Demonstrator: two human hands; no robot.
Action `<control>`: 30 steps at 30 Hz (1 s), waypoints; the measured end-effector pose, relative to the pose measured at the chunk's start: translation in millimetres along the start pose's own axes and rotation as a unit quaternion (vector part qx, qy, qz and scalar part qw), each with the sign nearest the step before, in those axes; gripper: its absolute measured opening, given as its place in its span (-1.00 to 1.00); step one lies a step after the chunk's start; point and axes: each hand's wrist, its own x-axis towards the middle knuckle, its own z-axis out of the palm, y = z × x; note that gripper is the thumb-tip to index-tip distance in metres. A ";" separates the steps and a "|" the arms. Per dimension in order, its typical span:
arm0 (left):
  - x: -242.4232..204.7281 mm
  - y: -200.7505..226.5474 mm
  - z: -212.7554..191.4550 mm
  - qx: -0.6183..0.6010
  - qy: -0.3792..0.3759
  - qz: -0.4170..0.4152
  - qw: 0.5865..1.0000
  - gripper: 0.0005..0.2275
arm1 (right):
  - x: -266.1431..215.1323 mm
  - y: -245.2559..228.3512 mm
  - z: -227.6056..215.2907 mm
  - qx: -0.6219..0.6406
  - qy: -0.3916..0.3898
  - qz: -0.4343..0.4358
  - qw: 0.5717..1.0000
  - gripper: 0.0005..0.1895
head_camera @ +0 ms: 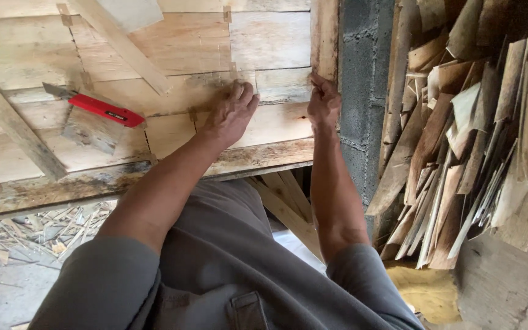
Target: Cutting and assembling bamboo strips to make a woven or tiled mat.
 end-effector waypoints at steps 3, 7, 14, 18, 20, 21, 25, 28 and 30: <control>-9.7 8.8 -49.6 0.059 -0.047 0.020 0.997 -0.33 | 8.7 16.8 -8.8 0.031 -0.062 0.008 0.998 -0.55; -3.7 12.7 -45.3 0.011 -0.123 0.010 0.992 -0.30 | 15.0 23.4 -15.6 0.029 -0.091 0.013 0.995 -0.52; -2.8 14.6 -33.0 0.054 -0.072 0.015 0.996 -0.33 | 19.7 35.4 -11.9 0.029 -0.095 -0.026 0.995 -0.52; -2.0 12.8 -13.2 0.031 -0.037 0.007 0.999 -0.33 | 21.7 50.3 -10.6 -0.006 -0.104 -0.070 0.992 -0.52; -4.9 14.4 -25.9 0.013 -0.053 -0.003 0.999 -0.35 | 16.7 52.8 -6.5 0.012 -0.086 -0.101 0.991 -0.52; -6.7 16.4 -31.6 -0.007 -0.070 -0.012 0.997 -0.36 | 13.2 54.9 -5.2 0.029 -0.069 -0.131 0.989 -0.51; -4.5 17.4 -28.5 -0.023 -0.073 -0.022 0.997 -0.36 | 4.9 50.0 4.5 -0.113 0.003 -0.277 0.954 -0.47; -1.9 17.4 -27.2 -0.037 -0.078 -0.034 0.996 -0.35 | 3.4 46.5 7.8 -0.141 0.031 -0.337 0.930 -0.45; -2.8 17.3 -26.2 -0.012 -0.074 -0.021 0.997 -0.35 | 13.6 65.6 9.6 -0.120 0.012 -0.300 0.946 -0.54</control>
